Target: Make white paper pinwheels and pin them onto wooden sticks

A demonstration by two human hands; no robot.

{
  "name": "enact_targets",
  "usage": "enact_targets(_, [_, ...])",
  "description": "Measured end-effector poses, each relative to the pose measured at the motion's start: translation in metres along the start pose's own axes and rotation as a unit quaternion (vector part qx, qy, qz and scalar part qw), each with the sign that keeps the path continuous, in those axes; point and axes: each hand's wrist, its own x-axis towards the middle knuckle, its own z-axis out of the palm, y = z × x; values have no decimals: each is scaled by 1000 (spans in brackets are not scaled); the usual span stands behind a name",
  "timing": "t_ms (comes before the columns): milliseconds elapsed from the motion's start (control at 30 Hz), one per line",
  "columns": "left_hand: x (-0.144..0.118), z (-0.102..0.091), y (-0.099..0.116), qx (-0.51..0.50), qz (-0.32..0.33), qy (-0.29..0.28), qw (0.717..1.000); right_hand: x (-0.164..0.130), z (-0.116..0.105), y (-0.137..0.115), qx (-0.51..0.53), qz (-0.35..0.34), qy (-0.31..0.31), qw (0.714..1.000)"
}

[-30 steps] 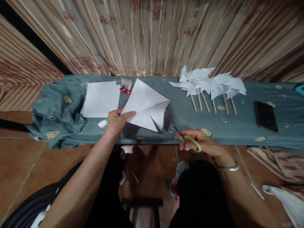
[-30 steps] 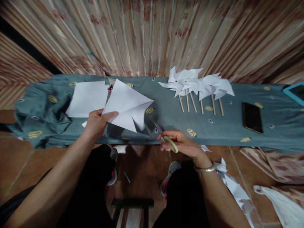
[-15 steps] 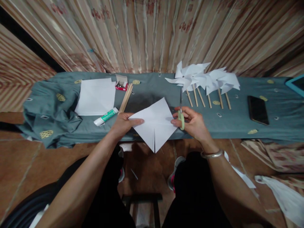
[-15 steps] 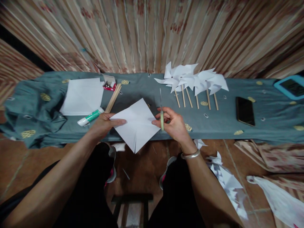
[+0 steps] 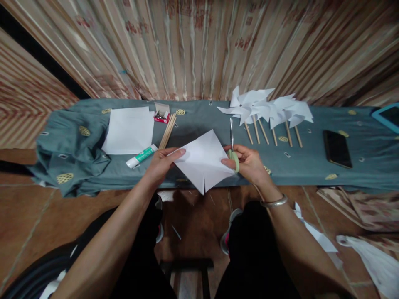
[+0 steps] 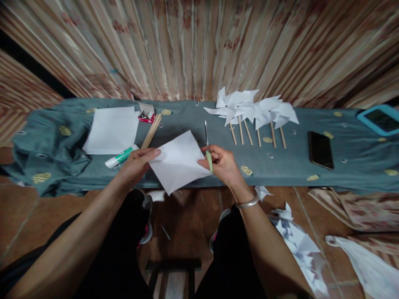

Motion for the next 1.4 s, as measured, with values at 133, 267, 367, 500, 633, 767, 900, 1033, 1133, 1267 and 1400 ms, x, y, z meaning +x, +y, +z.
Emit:
enact_targets(133, [1, 2, -2, -92, 6, -7, 996, 2, 6, -2, 14, -9, 30, 999])
enact_targets(267, [0, 9, -5, -172, -16, -44, 984, 5, 14, -2, 22, -24, 81, 996])
enact_targets(367, [-6, 15, -6, -190, -38, -77, 978, 11, 20, 1, 21, -51, 131, 990])
enact_targets(500, [-13, 26, -12, -200, -16, -101, 974, 19, 29, 2, -7, -87, 179, 980])
enact_targets(633, [-15, 39, -18, -179, 0, -88, 980, 20, 43, 1, -107, -119, 187, 969])
enact_targets(767, [-13, 45, -15, -184, 16, -13, 983, 20, 58, 1, -140, -133, 163, 968])
enact_targets(900, [-5, 39, -11, -172, 59, 82, 980, 21, 67, 5, -97, -121, 132, 979])
enact_targets(1033, [3, 28, -10, -126, 110, 145, 975, 18, 71, 7, -24, -91, 94, 991])
enact_targets(1133, [6, 21, -8, -86, 130, 153, 976, 13, 73, 6, 6, -63, 56, 996])
enact_targets(1267, [10, 11, -4, -28, 160, 180, 970, 4, 76, 9, 18, -36, -5, 999])
enact_targets(1400, [13, -1, 3, -8, 183, 203, 962, -7, 74, 14, -30, -14, -62, 998])
